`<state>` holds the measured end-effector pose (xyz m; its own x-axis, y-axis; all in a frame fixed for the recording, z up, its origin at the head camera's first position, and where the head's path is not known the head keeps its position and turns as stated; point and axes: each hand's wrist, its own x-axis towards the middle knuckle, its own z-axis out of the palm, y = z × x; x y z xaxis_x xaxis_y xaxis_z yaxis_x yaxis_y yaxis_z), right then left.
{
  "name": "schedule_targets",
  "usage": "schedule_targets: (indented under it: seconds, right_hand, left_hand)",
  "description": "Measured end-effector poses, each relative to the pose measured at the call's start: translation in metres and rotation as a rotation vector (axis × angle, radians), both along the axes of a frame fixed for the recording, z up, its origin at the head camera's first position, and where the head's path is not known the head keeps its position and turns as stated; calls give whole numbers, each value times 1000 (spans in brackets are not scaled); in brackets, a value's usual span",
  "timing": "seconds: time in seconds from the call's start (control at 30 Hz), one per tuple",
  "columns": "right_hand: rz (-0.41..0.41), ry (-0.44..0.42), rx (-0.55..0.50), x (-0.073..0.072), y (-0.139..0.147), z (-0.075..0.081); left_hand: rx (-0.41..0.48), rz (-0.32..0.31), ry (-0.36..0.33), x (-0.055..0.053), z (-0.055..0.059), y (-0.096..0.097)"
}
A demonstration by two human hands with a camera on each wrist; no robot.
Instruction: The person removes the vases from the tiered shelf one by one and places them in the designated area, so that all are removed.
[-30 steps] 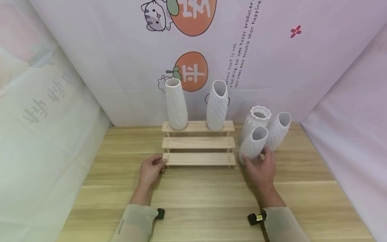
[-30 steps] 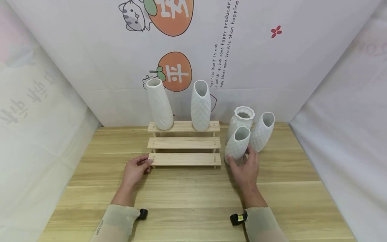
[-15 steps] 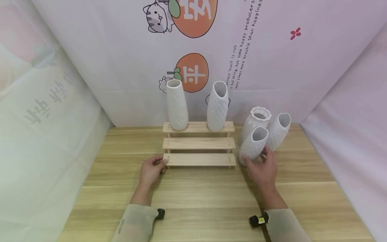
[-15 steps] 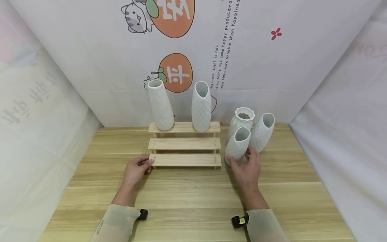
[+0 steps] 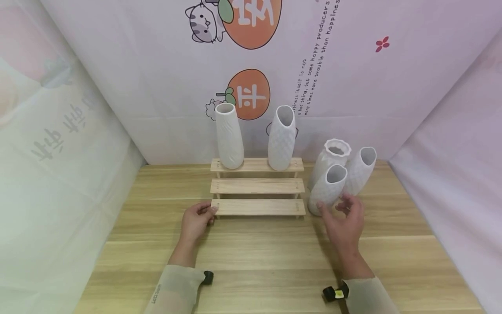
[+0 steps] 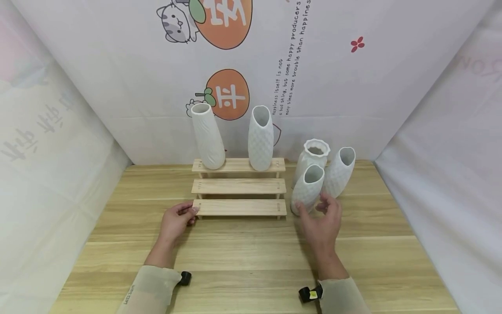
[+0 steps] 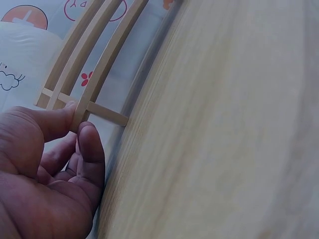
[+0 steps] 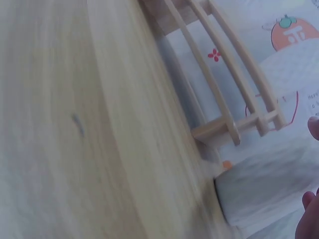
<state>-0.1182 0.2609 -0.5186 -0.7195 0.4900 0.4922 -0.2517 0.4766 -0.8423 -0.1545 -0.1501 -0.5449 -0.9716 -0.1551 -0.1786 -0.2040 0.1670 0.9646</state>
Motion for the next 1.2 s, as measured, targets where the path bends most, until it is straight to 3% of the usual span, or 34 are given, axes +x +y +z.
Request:
schedule_targets:
  seconds: [0.23,0.43,0.9,1.2]
  right_hand:
    - [53,142,9,14,-23,26]
    - [118,213,-4,20,-41,50]
    - [256,310,-5,12,-57,57]
    - [304,273,24,6,-68,63]
  left_hand:
    - [-8,4,10,0,-1,0]
    - [-8,9,6,1,-1,0]
    - [-3,0,13,2,1,0]
    - [-9,0,14,1,0,0]
